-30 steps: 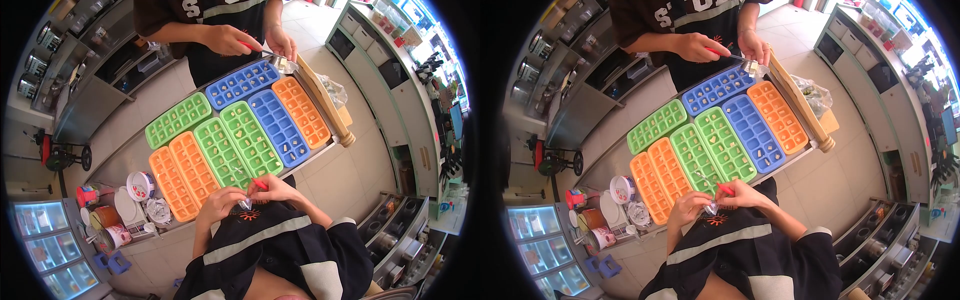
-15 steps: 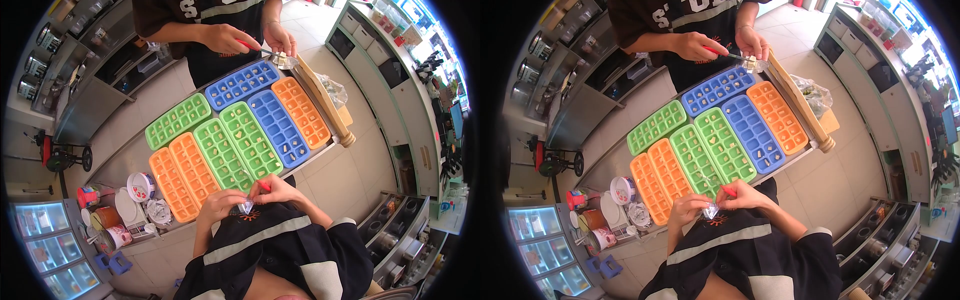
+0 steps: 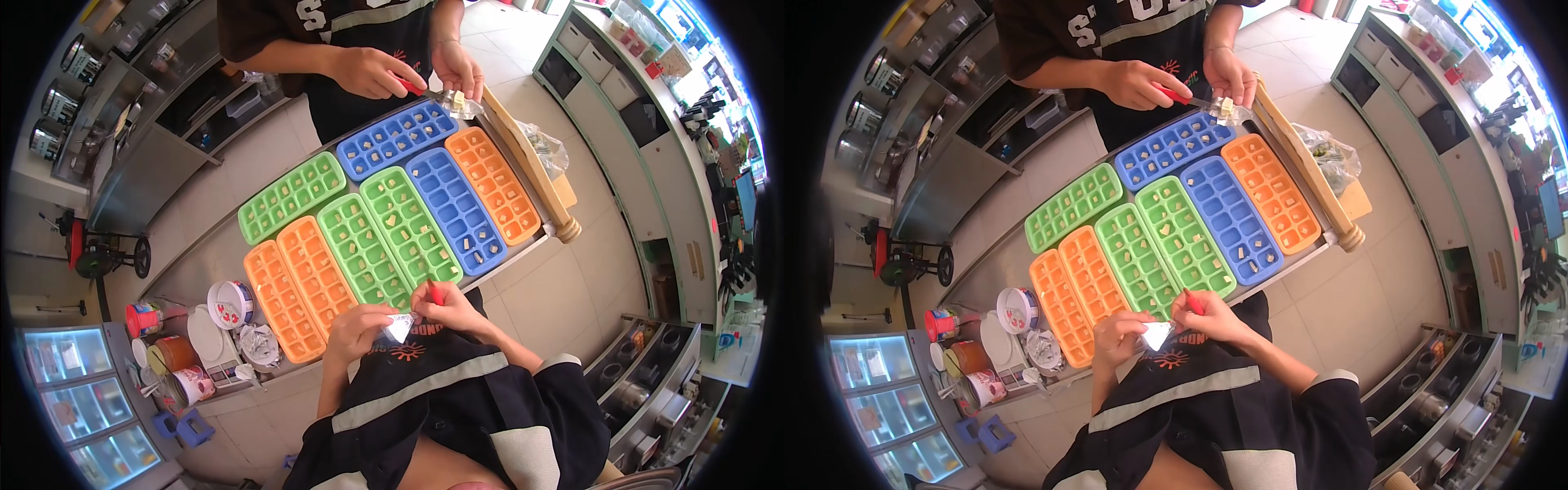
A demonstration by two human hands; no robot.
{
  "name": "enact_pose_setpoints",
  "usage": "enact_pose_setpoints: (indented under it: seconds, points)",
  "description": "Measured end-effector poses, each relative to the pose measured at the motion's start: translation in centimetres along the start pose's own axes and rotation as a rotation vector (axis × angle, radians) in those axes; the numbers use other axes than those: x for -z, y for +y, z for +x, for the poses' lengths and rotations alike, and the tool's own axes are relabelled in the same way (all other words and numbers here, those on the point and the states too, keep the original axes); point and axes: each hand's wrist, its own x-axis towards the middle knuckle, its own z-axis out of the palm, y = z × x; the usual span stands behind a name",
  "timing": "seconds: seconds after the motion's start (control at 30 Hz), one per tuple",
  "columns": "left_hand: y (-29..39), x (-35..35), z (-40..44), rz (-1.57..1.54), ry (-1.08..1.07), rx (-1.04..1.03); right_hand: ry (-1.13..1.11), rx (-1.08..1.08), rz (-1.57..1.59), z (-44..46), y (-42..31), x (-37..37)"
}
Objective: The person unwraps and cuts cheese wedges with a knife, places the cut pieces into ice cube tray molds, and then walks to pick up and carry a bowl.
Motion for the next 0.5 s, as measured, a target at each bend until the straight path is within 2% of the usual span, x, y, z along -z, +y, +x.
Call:
enact_pose_setpoints:
  seconds: [0.07, 0.1, 0.2, 0.3, 0.43, 0.5]
  points:
    - [-0.1, 0.2, 0.2, -0.033, 0.003, 0.053, -0.091, 0.059, 0.069, -0.4, -0.9, 0.2]
    - [-0.2, 0.1, 0.0, -0.033, 0.004, 0.052, -0.194, 0.083, 0.042, -0.4, -1.6, 0.5]
    - [-0.9, -0.3, -0.5, -0.172, 0.037, 0.142, -0.265, 0.083, -0.083, -0.3, -1.4, 0.8]
    - [-1.0, -1.0, -0.7, -0.313, 0.102, 0.146, -0.226, 0.047, 0.051, -0.3, -1.0, 0.5]
    - [-1.1, -1.4, -1.0, -0.478, 0.125, 0.193, -0.252, 0.012, 0.083, -0.3, -1.2, 0.4]
    - [-1.1, -1.4, -1.1, -0.549, 0.12, 0.228, -0.344, 0.051, 0.093, 0.0, 0.0, 0.7]
